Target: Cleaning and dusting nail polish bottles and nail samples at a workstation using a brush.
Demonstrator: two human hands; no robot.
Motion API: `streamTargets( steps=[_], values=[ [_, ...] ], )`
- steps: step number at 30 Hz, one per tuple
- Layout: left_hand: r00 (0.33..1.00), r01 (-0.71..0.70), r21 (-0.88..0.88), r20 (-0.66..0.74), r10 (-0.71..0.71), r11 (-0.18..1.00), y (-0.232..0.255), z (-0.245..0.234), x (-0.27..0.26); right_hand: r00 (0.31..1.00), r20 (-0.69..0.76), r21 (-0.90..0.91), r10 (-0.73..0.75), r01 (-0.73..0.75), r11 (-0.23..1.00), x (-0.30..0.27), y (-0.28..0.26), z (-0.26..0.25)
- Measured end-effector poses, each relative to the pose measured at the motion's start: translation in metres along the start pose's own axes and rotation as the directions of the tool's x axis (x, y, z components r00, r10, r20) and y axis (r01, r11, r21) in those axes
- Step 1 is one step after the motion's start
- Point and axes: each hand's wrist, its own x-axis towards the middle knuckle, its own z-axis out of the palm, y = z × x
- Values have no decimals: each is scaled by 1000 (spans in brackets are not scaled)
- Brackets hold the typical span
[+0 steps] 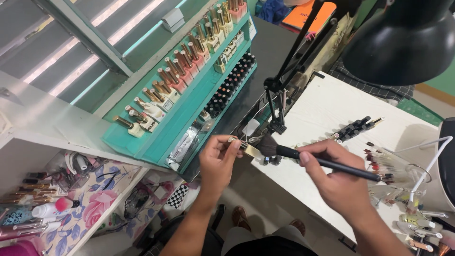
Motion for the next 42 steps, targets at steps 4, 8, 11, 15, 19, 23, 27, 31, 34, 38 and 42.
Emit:
streamTargets(
  steps=[4, 8, 11, 15, 19, 23, 27, 31, 34, 38, 42],
  values=[
    [995, -21, 63, -94, 27, 998, 2, 6, 0, 988, 62, -36, -142, 144, 989, 4, -14, 21],
    [988, -46, 87, -142, 58, 995, 10, 6, 2, 994, 69, -219, 79, -62, 974, 7, -20, 29],
    [982, -39, 113, -181, 59, 993, 10, 3, 2, 998, 62, -164, 4, 6, 986, 7, -22, 32],
    [977, -27, 51, -211, 37, 998, 3, -2, 7, 975, 181, -165, -127, 157, 974, 14, -20, 47],
    [962, -5, 5, -272, 6, 1000, 8, -13, 15, 996, 68, -319, -63, 82, 944, 10, -11, 45],
    [946, 58, 70, -321, -32, 996, 8, -20, 18, 958, 132, -208, -254, 277, 938, 17, -19, 57],
    [941, 83, 37, -331, -66, 996, 11, -33, 23, 994, 58, -368, -88, 103, 924, 23, 2, 63],
    [939, 104, 45, -333, -83, 994, -1, -48, 27, 993, 45, -185, 111, -100, 978, 25, -7, 76],
    [959, 81, 4, -272, -77, 997, -4, -55, 31, 989, 136, -74, 57, -48, 996, 33, -8, 90],
    [983, 94, -141, -142, -114, 986, -2, -71, 41, 941, 146, -155, 305, -283, 947, 31, 33, 98],
    [981, 196, -399, 68, -184, 896, -10, -84, 46, 976, 213, 395, 51, -134, 909, 31, 51, 121]
  ],
)
